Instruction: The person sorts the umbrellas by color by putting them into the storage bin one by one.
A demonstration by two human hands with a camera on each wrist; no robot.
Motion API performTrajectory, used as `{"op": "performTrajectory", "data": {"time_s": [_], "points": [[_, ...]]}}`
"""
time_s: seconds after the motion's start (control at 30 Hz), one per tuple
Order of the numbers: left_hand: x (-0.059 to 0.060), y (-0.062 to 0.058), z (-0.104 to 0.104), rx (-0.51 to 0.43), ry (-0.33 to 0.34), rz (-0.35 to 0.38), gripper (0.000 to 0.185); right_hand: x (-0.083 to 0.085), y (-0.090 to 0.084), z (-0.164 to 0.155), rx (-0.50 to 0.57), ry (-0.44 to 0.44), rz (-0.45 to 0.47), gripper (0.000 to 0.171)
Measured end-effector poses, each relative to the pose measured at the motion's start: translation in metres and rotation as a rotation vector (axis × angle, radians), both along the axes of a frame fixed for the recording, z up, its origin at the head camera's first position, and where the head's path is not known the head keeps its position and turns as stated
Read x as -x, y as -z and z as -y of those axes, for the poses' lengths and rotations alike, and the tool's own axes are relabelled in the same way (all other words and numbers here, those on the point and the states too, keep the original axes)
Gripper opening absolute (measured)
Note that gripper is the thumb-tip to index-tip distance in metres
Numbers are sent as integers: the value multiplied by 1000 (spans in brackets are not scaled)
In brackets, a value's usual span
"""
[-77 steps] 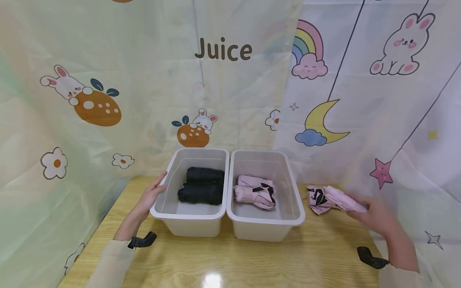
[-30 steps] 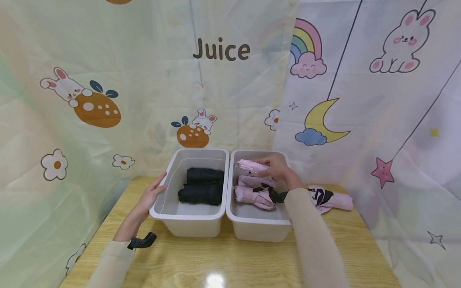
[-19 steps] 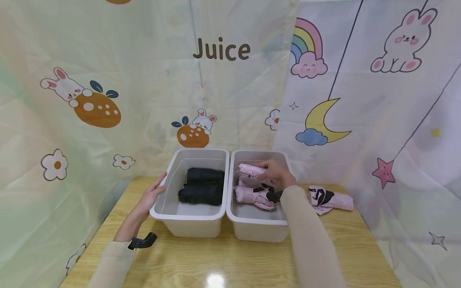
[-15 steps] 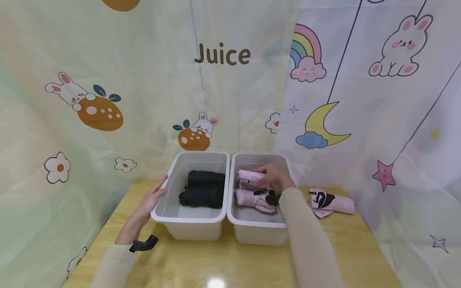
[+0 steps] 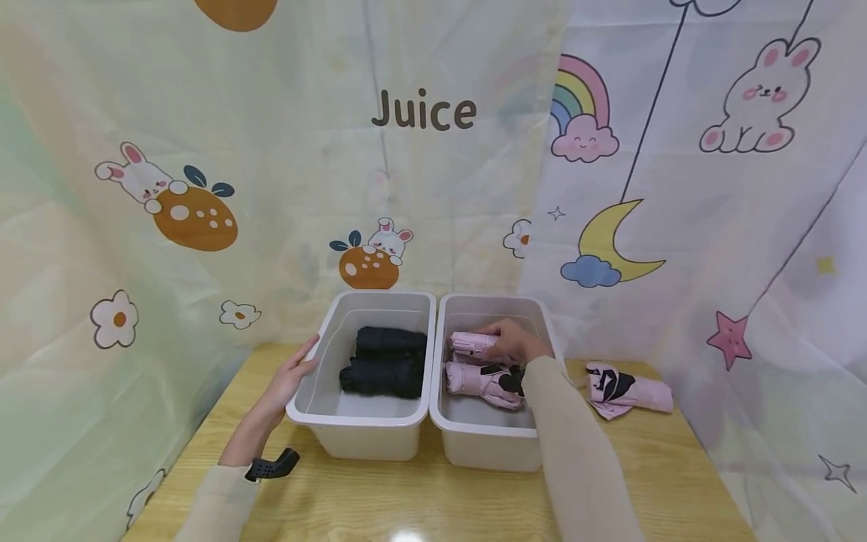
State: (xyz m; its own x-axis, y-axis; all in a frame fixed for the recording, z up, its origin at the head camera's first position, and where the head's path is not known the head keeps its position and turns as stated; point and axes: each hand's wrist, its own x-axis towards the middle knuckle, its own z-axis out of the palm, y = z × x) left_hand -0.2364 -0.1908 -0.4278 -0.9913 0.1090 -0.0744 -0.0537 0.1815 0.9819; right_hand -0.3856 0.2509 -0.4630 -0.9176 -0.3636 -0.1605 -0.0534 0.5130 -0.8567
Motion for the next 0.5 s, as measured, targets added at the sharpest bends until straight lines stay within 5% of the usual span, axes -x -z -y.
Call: {"op": "performTrajectory", "data": {"time_s": [0.3,0.5], "points": [[15,24,5,-16,-7,-8,56,9,11,-5,17,52,-10,55],[19,33,8,2,-32,-27,55,10,5,2,-53,147,-145,31]]}}
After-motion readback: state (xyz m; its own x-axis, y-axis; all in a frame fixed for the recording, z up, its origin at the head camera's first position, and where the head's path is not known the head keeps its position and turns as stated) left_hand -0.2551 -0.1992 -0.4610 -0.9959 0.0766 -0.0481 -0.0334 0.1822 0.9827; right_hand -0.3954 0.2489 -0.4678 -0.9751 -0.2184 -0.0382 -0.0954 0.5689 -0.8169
